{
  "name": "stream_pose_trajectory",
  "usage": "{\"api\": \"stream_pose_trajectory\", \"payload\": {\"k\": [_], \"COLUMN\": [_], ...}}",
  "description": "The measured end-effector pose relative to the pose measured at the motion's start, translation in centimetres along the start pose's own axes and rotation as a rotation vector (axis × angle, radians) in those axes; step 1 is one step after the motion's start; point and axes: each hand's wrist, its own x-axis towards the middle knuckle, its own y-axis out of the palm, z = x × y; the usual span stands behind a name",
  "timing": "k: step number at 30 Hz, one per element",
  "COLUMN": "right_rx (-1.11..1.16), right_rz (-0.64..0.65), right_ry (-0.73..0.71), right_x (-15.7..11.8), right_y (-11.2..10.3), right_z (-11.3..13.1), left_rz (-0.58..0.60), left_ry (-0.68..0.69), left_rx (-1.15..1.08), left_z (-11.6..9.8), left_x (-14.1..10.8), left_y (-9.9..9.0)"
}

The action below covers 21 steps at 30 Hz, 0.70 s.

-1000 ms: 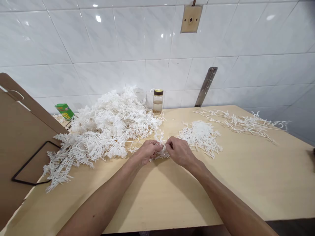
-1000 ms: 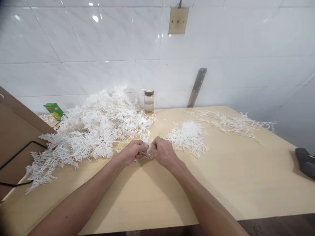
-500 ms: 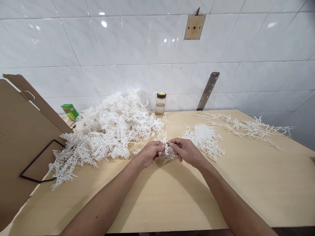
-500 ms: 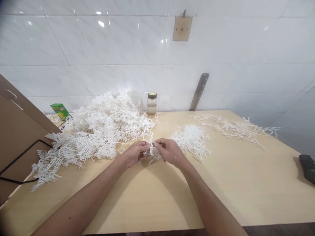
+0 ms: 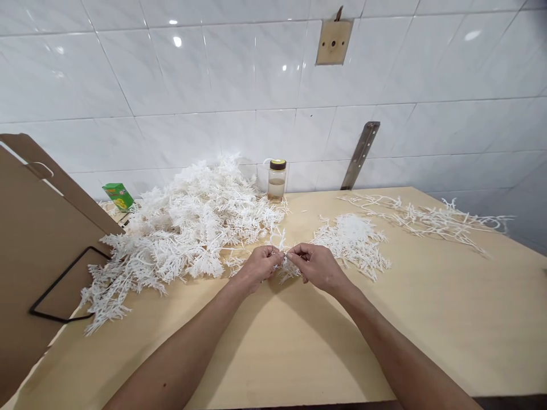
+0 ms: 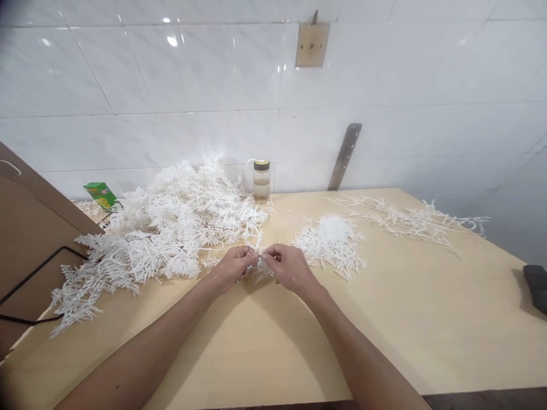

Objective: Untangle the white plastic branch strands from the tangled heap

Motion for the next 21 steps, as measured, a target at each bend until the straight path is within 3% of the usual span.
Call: {"api": "stream_pose_trajectory", "payload": {"k": [4,8,12,15,17,21], "right_rx": [-0.208,-0.499,-0.629,-0.533,-0.333,0.102], "right_rz": [-0.079,-0.256,-0.428,-0.555,-0.462,0.031], "right_ry": [-0.117,-0.186,-0.072,0.001,0.034,0.022], "right_x": [0.0,0.7,1.5,1.5,1.3,0.6], "right_y": [0.7,0.4,-2.2,-3.9,-3.8,-1.6], "right_z": [0.0,-1.1,-2.9,-3.0,-2.3,-0.8], "left_rz": [-0.026,0.007,0.01,-0.006,-0.005,-0.008], "left_ry": [0.0,0.033,0.012,-0.014,-0.01,-0.008], "left_rx": [0.051,0.076,0.024,-0.034,-0.059,-0.067], "left_z": [0.3,0.5,0.5,0.5,0.5,0.4], "left_x": [0.1,0.1,0.1,0.2,0.2,0.1], "left_y": [0.0,-0.1,-0.1,-0.1,0.0,0.0]}}
